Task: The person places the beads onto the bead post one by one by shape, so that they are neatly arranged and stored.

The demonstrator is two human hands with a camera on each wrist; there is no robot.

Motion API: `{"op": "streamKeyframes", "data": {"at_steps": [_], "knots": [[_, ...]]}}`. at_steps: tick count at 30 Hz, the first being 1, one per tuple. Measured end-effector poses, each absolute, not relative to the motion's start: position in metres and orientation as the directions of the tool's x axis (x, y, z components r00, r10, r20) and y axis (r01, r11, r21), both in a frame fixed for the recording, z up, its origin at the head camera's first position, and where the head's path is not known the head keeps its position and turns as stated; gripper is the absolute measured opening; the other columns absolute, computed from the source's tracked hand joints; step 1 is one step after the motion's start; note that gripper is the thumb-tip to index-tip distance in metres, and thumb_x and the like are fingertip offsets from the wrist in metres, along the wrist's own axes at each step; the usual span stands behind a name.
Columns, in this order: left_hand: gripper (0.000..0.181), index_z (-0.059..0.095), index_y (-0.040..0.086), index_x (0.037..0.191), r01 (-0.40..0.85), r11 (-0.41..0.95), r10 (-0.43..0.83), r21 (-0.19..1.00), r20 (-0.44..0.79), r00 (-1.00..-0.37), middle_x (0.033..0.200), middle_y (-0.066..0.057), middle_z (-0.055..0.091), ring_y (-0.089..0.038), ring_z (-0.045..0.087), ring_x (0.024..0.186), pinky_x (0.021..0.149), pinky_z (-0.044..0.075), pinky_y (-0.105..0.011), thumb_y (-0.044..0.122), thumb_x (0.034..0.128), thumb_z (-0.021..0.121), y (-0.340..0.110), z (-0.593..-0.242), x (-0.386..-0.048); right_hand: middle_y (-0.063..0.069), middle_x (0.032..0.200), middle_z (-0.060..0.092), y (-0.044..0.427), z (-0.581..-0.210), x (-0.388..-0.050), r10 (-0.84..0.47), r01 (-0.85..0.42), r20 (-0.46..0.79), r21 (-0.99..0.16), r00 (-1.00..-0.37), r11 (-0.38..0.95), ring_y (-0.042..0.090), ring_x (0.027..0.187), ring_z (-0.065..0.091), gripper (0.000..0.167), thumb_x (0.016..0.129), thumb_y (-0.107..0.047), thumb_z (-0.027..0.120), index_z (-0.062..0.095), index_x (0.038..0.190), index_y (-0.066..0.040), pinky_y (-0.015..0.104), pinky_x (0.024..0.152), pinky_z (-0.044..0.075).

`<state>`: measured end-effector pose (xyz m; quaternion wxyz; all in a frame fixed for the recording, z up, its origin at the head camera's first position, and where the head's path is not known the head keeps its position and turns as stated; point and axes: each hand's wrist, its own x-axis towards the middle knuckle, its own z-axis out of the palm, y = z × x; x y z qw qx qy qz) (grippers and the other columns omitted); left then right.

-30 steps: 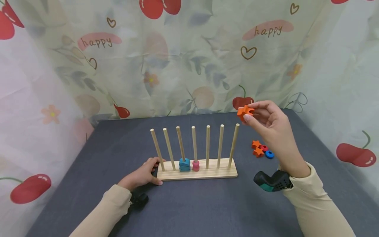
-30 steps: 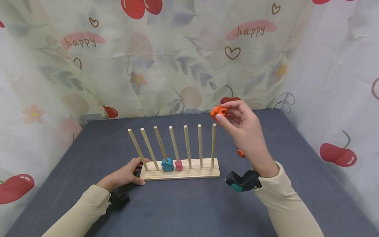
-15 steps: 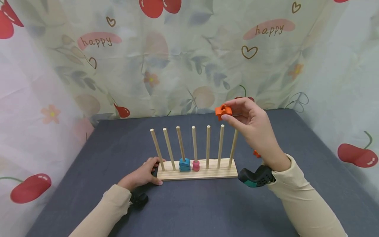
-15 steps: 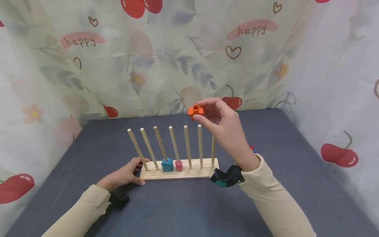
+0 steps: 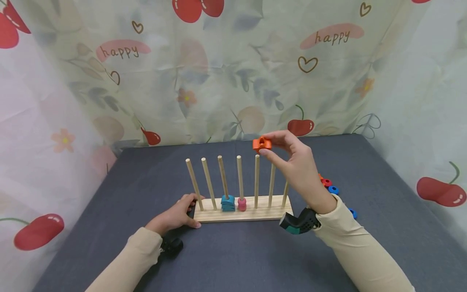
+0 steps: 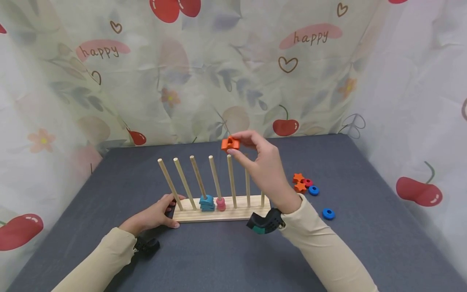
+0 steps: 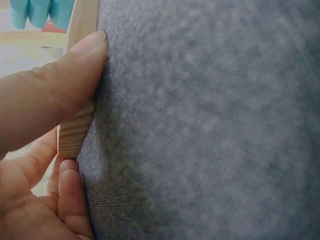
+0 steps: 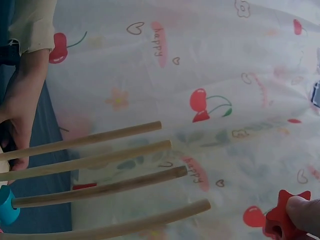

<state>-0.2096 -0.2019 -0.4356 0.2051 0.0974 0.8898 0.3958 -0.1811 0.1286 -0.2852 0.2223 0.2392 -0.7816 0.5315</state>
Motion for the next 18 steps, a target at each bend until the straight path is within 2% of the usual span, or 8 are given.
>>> {"op": "streamKeyframes", "data": {"at_steps": [5,10,14,18], "knots": [[0.076,0.047,0.014,0.136,0.007,0.669,0.326,0.743,-0.286,-0.901,0.135,-0.016,0.038,-0.034,0.034,0.127,0.106,0.030,-0.057,0.012,0.0709,0.086,-0.202,-0.436,-0.210,0.003,0.116,0.066,0.123,-0.290,-0.183,-0.176,-0.636,0.619,-0.685,-0.765,0.355,0.012,0.106,0.063,0.039,0.084,-0.008,0.073,0.062,0.122,-0.007,0.026,0.094,0.049],[0.076,0.047,0.014,0.135,0.003,0.665,0.325,0.747,-0.286,-0.901,0.134,-0.016,0.039,-0.034,0.035,0.126,0.105,0.030,-0.057,0.010,0.0706,0.086,-0.201,-0.436,-0.209,0.003,0.116,0.066,0.121,-0.295,-0.184,-0.185,-0.615,0.596,-0.686,-0.781,0.389,0.013,0.104,0.063,0.039,0.086,-0.014,0.072,0.062,0.124,-0.009,0.020,0.089,0.048],[0.076,0.047,0.014,0.135,0.000,0.664,0.324,0.748,-0.288,-0.901,0.133,-0.016,0.039,-0.034,0.035,0.125,0.105,0.030,-0.057,0.010,0.0702,0.086,-0.201,-0.437,-0.209,0.003,0.110,0.067,0.121,-0.300,-0.183,-0.183,-0.591,0.572,-0.696,-0.800,0.407,0.012,0.094,0.061,0.037,0.088,-0.017,0.071,0.063,0.124,-0.011,0.020,0.078,0.045],[0.076,0.047,0.014,0.135,0.001,0.661,0.327,0.750,-0.287,-0.900,0.134,-0.016,0.039,-0.035,0.035,0.126,0.105,0.029,-0.058,0.010,0.0701,0.086,-0.201,-0.436,-0.209,0.003,0.104,0.068,0.121,-0.306,-0.184,-0.171,-0.569,0.553,-0.714,-0.816,0.407,0.014,0.081,0.054,0.036,0.089,-0.019,0.070,0.063,0.124,-0.013,0.025,0.067,0.041]]}}
